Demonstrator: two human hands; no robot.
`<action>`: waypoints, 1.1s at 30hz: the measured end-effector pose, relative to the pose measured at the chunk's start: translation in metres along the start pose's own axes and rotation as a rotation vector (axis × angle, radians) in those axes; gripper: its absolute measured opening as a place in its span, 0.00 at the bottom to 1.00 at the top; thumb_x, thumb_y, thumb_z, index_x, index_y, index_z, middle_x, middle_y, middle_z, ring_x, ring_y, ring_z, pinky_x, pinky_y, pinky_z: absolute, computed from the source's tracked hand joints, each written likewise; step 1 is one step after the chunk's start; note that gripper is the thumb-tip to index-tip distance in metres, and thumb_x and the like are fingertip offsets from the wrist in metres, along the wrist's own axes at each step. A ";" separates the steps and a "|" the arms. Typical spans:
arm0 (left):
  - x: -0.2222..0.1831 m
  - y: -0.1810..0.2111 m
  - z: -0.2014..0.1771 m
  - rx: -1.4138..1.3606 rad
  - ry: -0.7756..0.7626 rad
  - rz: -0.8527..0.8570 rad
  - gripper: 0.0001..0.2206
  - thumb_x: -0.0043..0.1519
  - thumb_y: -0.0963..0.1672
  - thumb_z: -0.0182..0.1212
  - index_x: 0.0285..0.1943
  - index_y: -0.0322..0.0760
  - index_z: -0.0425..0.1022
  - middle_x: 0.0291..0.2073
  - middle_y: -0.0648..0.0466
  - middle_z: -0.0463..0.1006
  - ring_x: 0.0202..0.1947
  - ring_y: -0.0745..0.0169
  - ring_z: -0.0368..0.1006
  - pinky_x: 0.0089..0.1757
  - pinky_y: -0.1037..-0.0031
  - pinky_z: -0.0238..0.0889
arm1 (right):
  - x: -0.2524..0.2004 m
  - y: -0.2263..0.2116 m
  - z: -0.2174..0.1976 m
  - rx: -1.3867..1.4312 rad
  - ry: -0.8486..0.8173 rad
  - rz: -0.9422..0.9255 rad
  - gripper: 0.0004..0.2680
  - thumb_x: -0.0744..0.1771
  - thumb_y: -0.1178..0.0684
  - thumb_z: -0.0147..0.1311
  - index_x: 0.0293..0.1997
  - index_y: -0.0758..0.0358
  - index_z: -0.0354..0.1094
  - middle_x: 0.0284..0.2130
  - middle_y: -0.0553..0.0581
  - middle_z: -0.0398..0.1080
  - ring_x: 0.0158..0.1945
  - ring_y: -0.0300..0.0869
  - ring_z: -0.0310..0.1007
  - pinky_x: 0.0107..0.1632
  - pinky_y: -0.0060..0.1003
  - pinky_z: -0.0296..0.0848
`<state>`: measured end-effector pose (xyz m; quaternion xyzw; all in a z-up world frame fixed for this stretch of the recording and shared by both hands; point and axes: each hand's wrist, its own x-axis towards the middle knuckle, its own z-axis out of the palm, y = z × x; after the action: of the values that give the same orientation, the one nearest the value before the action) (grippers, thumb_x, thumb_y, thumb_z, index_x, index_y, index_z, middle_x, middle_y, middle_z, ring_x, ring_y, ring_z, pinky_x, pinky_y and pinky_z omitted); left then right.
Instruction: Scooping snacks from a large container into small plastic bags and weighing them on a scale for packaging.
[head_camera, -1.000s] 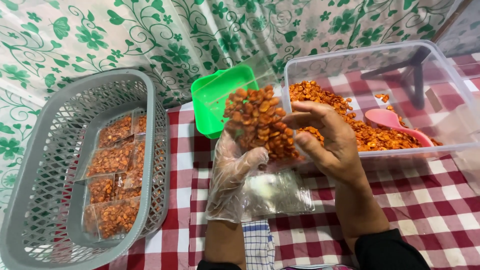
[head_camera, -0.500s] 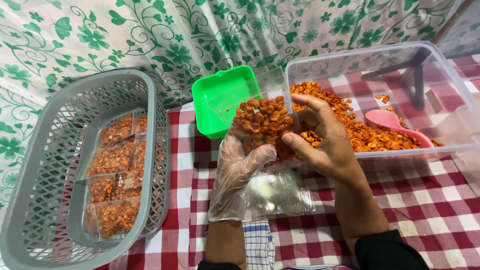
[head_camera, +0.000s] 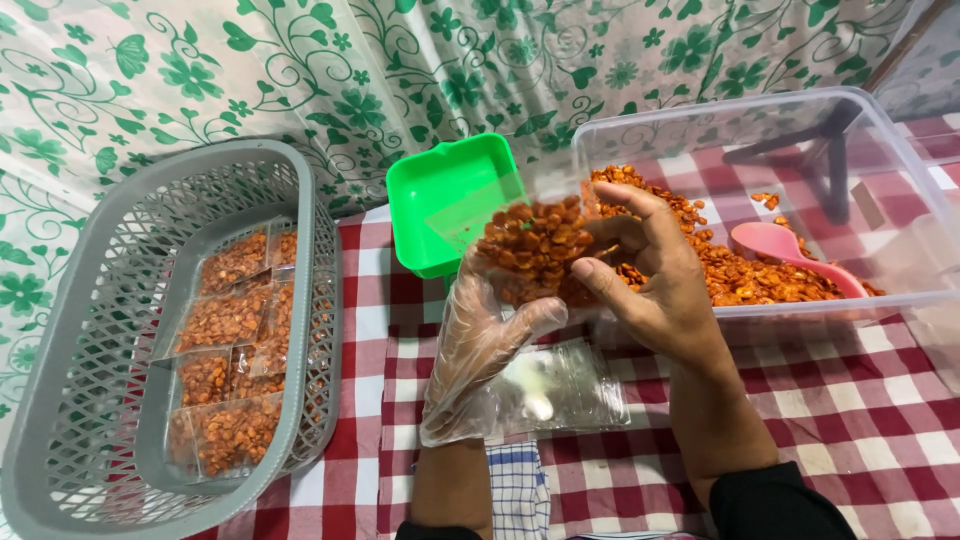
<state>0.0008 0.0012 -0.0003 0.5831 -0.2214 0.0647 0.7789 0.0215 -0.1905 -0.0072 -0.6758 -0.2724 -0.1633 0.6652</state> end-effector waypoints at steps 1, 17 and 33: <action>0.000 -0.009 -0.009 0.000 0.000 0.001 0.32 0.55 0.41 0.76 0.67 0.30 0.64 0.53 0.39 0.79 0.52 0.50 0.78 0.51 0.56 0.76 | 0.000 0.001 -0.001 0.000 -0.001 -0.001 0.26 0.66 0.62 0.59 0.72 0.70 0.50 0.42 0.65 0.72 0.41 0.43 0.72 0.44 0.37 0.76; 0.000 -0.010 -0.015 0.486 -0.027 0.100 0.28 0.54 0.45 0.77 0.62 0.34 0.71 0.37 0.42 0.83 0.35 0.49 0.82 0.37 0.59 0.77 | 0.001 0.003 -0.005 -0.003 -0.054 -0.099 0.24 0.65 0.64 0.58 0.68 0.74 0.52 0.44 0.70 0.71 0.43 0.51 0.76 0.46 0.45 0.78; -0.001 0.011 0.001 0.255 -0.057 0.138 0.23 0.59 0.42 0.74 0.62 0.36 0.71 0.36 0.47 0.81 0.36 0.65 0.74 0.38 0.64 0.75 | -0.004 0.002 -0.002 0.083 0.052 -0.094 0.21 0.65 0.64 0.58 0.65 0.75 0.55 0.43 0.71 0.73 0.44 0.49 0.77 0.48 0.44 0.78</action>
<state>-0.0041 0.0039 0.0087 0.6623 -0.2733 0.1292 0.6855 0.0199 -0.1930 -0.0111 -0.6297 -0.2928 -0.2005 0.6910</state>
